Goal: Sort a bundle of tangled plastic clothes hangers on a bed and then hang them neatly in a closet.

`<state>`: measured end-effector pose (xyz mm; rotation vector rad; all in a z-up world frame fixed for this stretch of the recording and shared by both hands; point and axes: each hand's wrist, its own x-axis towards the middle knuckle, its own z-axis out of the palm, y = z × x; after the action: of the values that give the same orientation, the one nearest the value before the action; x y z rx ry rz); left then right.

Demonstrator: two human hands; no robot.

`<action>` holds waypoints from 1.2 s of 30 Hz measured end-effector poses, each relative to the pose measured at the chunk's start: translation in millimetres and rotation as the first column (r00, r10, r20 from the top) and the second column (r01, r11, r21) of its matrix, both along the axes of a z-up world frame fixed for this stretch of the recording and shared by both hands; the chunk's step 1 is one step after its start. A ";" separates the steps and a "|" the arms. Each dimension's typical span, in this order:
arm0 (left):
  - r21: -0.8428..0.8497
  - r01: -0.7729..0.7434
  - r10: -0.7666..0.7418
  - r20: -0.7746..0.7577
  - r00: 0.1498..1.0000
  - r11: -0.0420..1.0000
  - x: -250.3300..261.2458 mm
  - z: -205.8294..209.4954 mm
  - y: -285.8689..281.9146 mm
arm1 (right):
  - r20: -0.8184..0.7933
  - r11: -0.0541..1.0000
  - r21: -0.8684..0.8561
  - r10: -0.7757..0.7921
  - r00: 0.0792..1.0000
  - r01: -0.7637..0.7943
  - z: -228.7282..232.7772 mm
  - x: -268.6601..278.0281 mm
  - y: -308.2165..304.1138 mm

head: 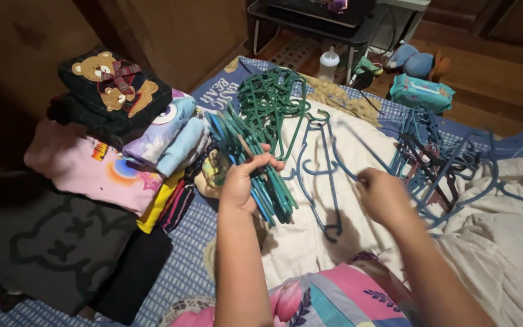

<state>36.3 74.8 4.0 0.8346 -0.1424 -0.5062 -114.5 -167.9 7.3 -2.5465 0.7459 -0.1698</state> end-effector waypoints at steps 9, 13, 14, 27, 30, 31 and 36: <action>-0.014 -0.001 0.001 0.002 1.000 1.000 -3.4 -1.0 -2.9 | 0.242 0.983 0.066 0.153 0.958 -0.174 -178.7 52.1 52.4; -0.021 0.030 -0.030 -0.009 0.999 0.999 1.1 -7.6 -7.5 | 0.252 0.979 0.118 0.130 0.959 -0.164 -158.0 40.7 47.9; -0.025 0.039 -0.039 0.001 0.999 0.999 1.6 -9.0 -8.4 | 0.137 0.992 0.091 0.069 0.988 -0.082 -143.2 33.4 47.4; 0.064 0.044 -0.044 0.005 0.999 0.997 -5.4 -8.0 -19.3 | 0.401 0.971 0.085 -0.238 0.884 0.223 -138.4 24.1 -60.7; 0.026 0.062 -0.062 -0.006 0.998 0.998 -1.8 -18.5 -24.2 | 0.391 0.821 0.120 -0.556 0.734 0.558 -131.6 -13.8 -148.2; 0.025 0.063 -0.063 -0.004 0.998 0.998 -1.7 -17.7 -26.1 | 0.392 0.820 0.120 -0.557 0.732 0.559 -143.6 -23.1 -168.3; -0.055 0.053 -0.052 0.017 0.998 0.997 -2.8 -31.9 -42.6 | 0.138 0.522 0.052 -0.848 0.512 0.851 -135.0 -48.6 -182.8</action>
<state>33.5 32.2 -28.0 0.7820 -0.1926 -0.5431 -163.1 -350.7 -127.8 -1.8963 1.8949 -0.6809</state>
